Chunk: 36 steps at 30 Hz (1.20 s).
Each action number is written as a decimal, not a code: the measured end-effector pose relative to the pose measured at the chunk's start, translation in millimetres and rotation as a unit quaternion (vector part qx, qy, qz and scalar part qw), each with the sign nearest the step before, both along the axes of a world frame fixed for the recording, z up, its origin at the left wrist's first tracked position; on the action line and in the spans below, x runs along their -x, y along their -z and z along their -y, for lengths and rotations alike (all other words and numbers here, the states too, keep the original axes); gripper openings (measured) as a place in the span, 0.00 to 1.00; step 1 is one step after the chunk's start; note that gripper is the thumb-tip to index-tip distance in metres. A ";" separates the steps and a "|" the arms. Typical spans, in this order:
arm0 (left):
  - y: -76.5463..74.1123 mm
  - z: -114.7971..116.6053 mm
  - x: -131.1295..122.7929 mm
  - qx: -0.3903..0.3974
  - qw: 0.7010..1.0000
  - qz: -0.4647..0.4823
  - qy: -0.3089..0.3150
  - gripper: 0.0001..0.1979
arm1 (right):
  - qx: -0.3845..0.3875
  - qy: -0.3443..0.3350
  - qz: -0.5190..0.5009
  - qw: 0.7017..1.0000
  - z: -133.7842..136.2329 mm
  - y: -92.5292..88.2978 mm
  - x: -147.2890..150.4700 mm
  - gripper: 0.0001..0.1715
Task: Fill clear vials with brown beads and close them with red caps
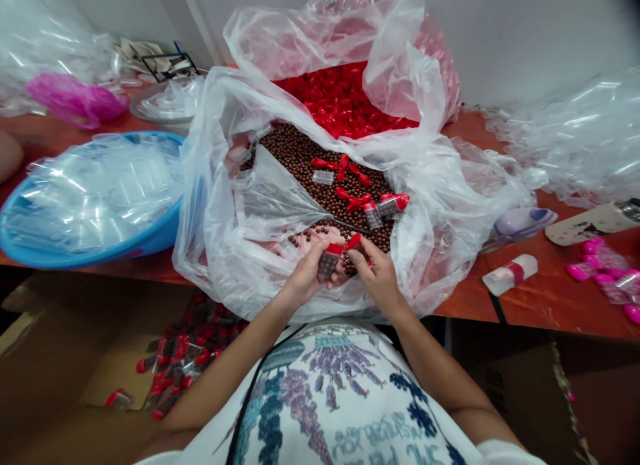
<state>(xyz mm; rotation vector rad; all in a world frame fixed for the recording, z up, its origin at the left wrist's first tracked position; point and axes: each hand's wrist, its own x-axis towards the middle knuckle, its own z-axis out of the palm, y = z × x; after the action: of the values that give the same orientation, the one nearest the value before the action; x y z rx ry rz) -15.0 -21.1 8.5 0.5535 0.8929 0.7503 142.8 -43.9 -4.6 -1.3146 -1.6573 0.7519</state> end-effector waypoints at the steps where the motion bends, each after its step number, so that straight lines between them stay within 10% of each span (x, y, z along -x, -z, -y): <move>1: 1.4 1.0 -1.3 -0.007 1.000 -0.004 -0.004 0.22 | -0.029 -0.011 0.038 0.999 -0.3 -0.6 1.7 0.26; 6: 4.6 3.5 -4.6 -0.009 0.999 -0.025 -0.019 0.34 | -0.115 -0.063 0.221 0.966 -0.1 0.5 6.9 0.58; 29: 6.1 7.9 -12.0 -0.004 0.997 -0.037 -0.062 0.20 | -0.204 -0.132 0.303 0.922 -17.5 1.8 7.4 0.35; 36: 9.5 0.1 -13.0 0.007 0.996 -0.039 -0.082 0.14 | -0.158 -0.136 0.303 0.930 -13.2 4.8 2.6 0.47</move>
<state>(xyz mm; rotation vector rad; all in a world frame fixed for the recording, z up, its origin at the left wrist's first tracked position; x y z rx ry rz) -2.0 -21.2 -0.9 0.5036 1.0239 0.8750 140.1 -30.6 -9.4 -1.1555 -2.3736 0.2031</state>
